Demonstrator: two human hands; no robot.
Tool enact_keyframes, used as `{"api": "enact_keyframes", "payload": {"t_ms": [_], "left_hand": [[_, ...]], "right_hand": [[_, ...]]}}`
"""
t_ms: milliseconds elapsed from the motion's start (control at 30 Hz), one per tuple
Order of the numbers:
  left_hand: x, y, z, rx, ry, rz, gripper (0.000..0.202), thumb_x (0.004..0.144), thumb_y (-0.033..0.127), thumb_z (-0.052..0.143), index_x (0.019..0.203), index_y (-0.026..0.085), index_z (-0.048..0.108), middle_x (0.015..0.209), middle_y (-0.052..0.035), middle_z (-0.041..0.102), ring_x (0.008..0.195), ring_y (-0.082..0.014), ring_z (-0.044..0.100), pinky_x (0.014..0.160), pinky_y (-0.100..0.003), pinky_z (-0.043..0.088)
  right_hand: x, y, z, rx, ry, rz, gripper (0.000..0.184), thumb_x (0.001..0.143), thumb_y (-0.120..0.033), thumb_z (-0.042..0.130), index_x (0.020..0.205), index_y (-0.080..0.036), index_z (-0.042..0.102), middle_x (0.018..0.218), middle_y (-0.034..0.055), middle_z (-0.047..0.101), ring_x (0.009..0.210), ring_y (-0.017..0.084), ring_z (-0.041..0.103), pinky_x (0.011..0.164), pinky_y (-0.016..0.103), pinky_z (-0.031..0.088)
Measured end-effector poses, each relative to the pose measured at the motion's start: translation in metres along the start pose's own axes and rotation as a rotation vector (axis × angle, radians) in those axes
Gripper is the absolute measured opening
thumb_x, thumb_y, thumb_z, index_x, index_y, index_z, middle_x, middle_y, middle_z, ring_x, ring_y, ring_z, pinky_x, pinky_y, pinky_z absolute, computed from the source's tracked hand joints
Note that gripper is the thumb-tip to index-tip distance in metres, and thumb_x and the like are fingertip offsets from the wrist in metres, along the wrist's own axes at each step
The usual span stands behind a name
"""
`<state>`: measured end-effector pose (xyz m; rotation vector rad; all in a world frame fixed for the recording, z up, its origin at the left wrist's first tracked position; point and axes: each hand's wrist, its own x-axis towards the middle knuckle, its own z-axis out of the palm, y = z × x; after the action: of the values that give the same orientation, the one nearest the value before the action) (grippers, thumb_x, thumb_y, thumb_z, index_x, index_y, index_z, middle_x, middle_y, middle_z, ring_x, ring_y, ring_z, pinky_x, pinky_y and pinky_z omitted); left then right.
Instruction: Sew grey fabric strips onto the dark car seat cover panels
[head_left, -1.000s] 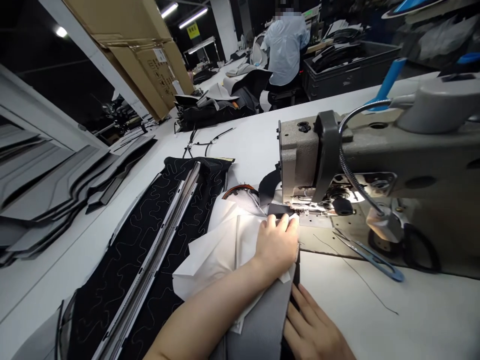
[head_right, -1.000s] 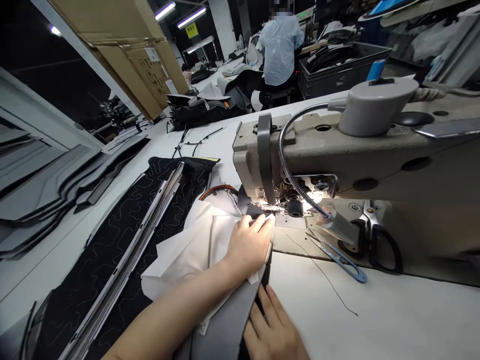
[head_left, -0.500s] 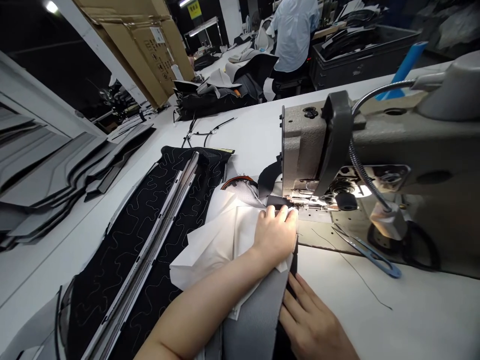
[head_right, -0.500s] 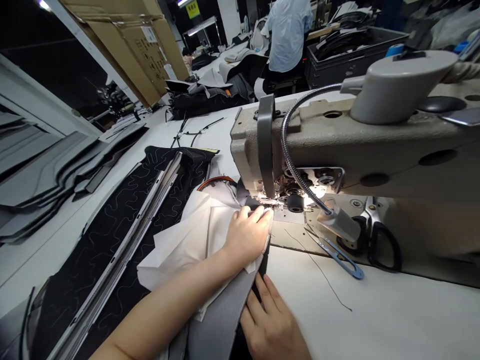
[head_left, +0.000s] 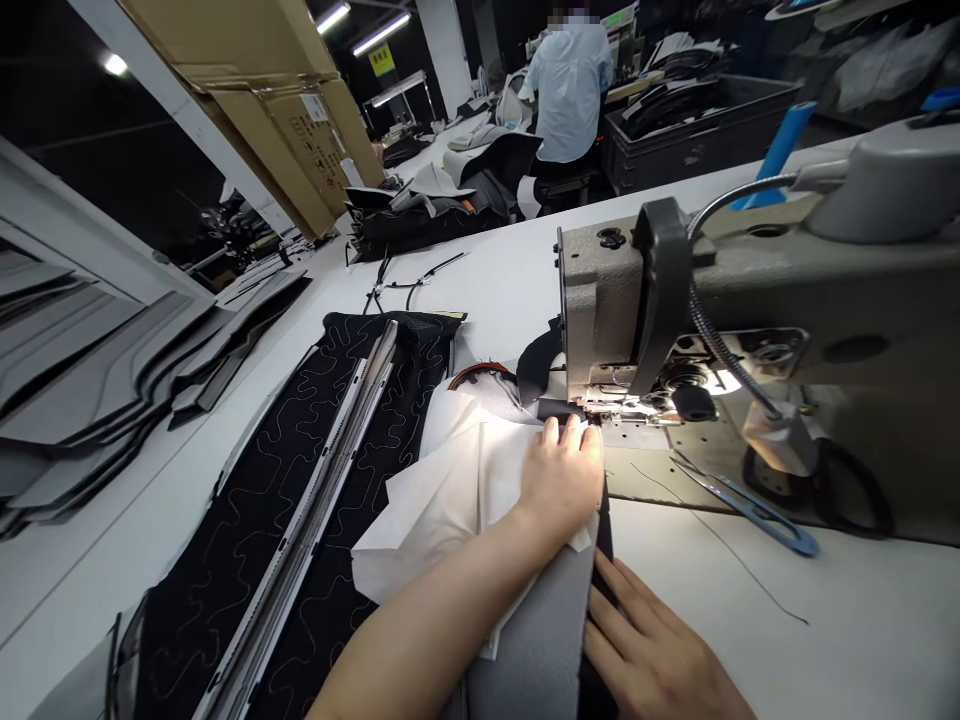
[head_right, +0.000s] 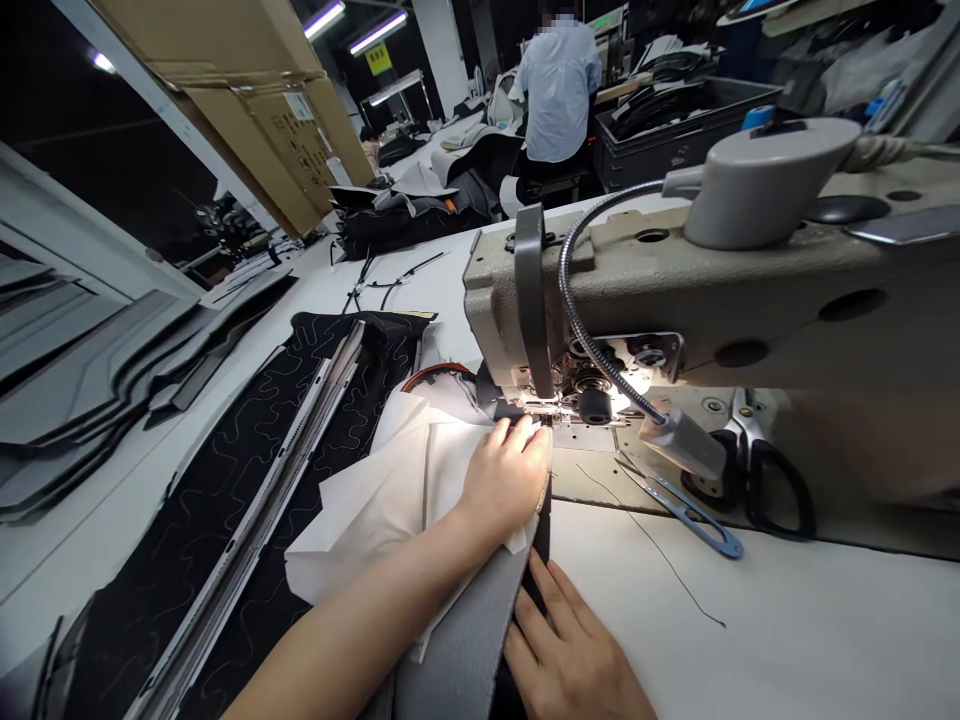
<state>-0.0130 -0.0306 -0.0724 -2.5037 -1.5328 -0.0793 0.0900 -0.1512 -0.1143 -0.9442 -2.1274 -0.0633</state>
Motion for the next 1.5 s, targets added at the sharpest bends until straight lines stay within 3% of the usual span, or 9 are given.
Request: {"api": "enact_keyframes", "payload": {"t_ms": [467, 700, 833, 900, 967, 1100, 1200, 1300, 1500], "left_hand": [[-0.009, 0.004, -0.005, 0.018, -0.063, -0.042, 0.039, 0.091, 0.024, 0.046, 0.129, 0.018, 0.05, 0.133, -0.0104, 0.052, 0.117, -0.03, 0.05, 0.083, -0.038, 0.051], [0.007, 0.004, 0.004, 0.031, -0.013, -0.028, 0.025, 0.09, 0.017, 0.045, 0.109, 0.014, 0.061, 0.13, -0.0151, 0.053, 0.114, -0.0287, 0.054, 0.085, -0.037, 0.051], [0.001, 0.002, -0.007, -0.074, -0.028, -0.003, 0.033, 0.091, 0.033, 0.047, 0.115, 0.013, 0.058, 0.136, -0.0165, 0.046, 0.128, -0.0309, 0.04, 0.097, -0.039, 0.044], [-0.009, 0.001, -0.021, -0.133, -0.106, 0.0, 0.047, 0.086, 0.047, 0.051, 0.119, 0.014, 0.055, 0.135, -0.0165, 0.045, 0.126, -0.0332, 0.039, 0.097, -0.043, 0.042], [-0.019, -0.001, -0.037, -0.168, -0.243, -0.005, 0.059, 0.08, 0.052, 0.056, 0.125, 0.015, 0.05, 0.126, -0.0161, 0.052, 0.114, -0.0333, 0.048, 0.091, -0.045, 0.045], [-0.023, -0.008, -0.056, -0.268, -0.585, -0.025, 0.074, 0.078, 0.037, 0.049, 0.144, 0.016, 0.024, 0.111, -0.0122, 0.061, 0.096, -0.0295, 0.06, 0.077, -0.039, 0.05], [-0.014, -0.01, -0.06, -0.311, -0.748, -0.014, 0.08, 0.076, 0.022, 0.041, 0.148, 0.012, 0.008, 0.103, -0.0129, 0.067, 0.091, -0.0288, 0.064, 0.071, -0.036, 0.049], [-0.008, -0.006, -0.06, -0.332, -0.793, -0.022, 0.081, 0.075, 0.017, 0.037, 0.148, 0.007, 0.002, 0.098, -0.0162, 0.068, 0.09, -0.0298, 0.065, 0.068, -0.035, 0.048], [-0.004, 0.002, -0.056, -0.408, -0.761, -0.1, 0.08, 0.075, 0.019, 0.037, 0.148, 0.007, 0.007, 0.106, -0.0196, 0.066, 0.097, -0.0328, 0.063, 0.072, -0.037, 0.048]], "right_hand": [[-0.003, -0.003, 0.001, 0.04, 0.035, 0.014, 0.038, 0.092, -0.012, 0.031, 0.084, -0.019, 0.067, 0.105, 0.0035, 0.068, 0.123, 0.023, 0.047, 0.101, 0.033, 0.039], [0.005, 0.011, -0.004, 0.087, -0.089, 0.013, 0.032, 0.085, -0.009, 0.038, 0.096, -0.017, 0.067, 0.113, 0.0068, 0.065, 0.123, 0.026, 0.047, 0.095, 0.038, 0.048], [0.007, 0.017, -0.006, 0.06, -0.104, 0.025, 0.035, 0.076, -0.005, 0.043, 0.099, -0.018, 0.066, 0.113, 0.0052, 0.065, 0.121, 0.026, 0.048, 0.098, 0.039, 0.046], [0.005, 0.015, -0.005, 0.025, -0.098, 0.025, 0.032, 0.074, -0.01, 0.046, 0.098, -0.016, 0.066, 0.109, 0.0073, 0.066, 0.116, 0.027, 0.052, 0.098, 0.04, 0.044], [0.002, 0.011, -0.002, -0.018, -0.079, -0.03, 0.024, 0.076, -0.019, 0.047, 0.091, -0.015, 0.066, 0.1, 0.0105, 0.067, 0.108, 0.03, 0.056, 0.099, 0.044, 0.042], [-0.003, -0.002, 0.004, -0.055, -0.011, -0.158, 0.02, 0.083, -0.019, 0.044, 0.079, -0.018, 0.063, 0.093, 0.0114, 0.068, 0.102, 0.03, 0.059, 0.104, 0.048, 0.032], [-0.003, -0.009, 0.005, -0.025, 0.054, -0.126, 0.022, 0.083, -0.012, 0.041, 0.075, -0.017, 0.061, 0.095, 0.0109, 0.068, 0.106, 0.03, 0.058, 0.105, 0.047, 0.031], [-0.003, -0.01, 0.005, -0.005, 0.077, -0.099, 0.025, 0.081, -0.008, 0.039, 0.075, -0.017, 0.061, 0.094, 0.0093, 0.068, 0.108, 0.028, 0.058, 0.104, 0.044, 0.033], [-0.004, -0.004, 0.006, 0.005, 0.075, -0.118, 0.028, 0.082, -0.008, 0.038, 0.082, -0.018, 0.064, 0.093, 0.0086, 0.068, 0.107, 0.025, 0.058, 0.105, 0.044, 0.033]]}}
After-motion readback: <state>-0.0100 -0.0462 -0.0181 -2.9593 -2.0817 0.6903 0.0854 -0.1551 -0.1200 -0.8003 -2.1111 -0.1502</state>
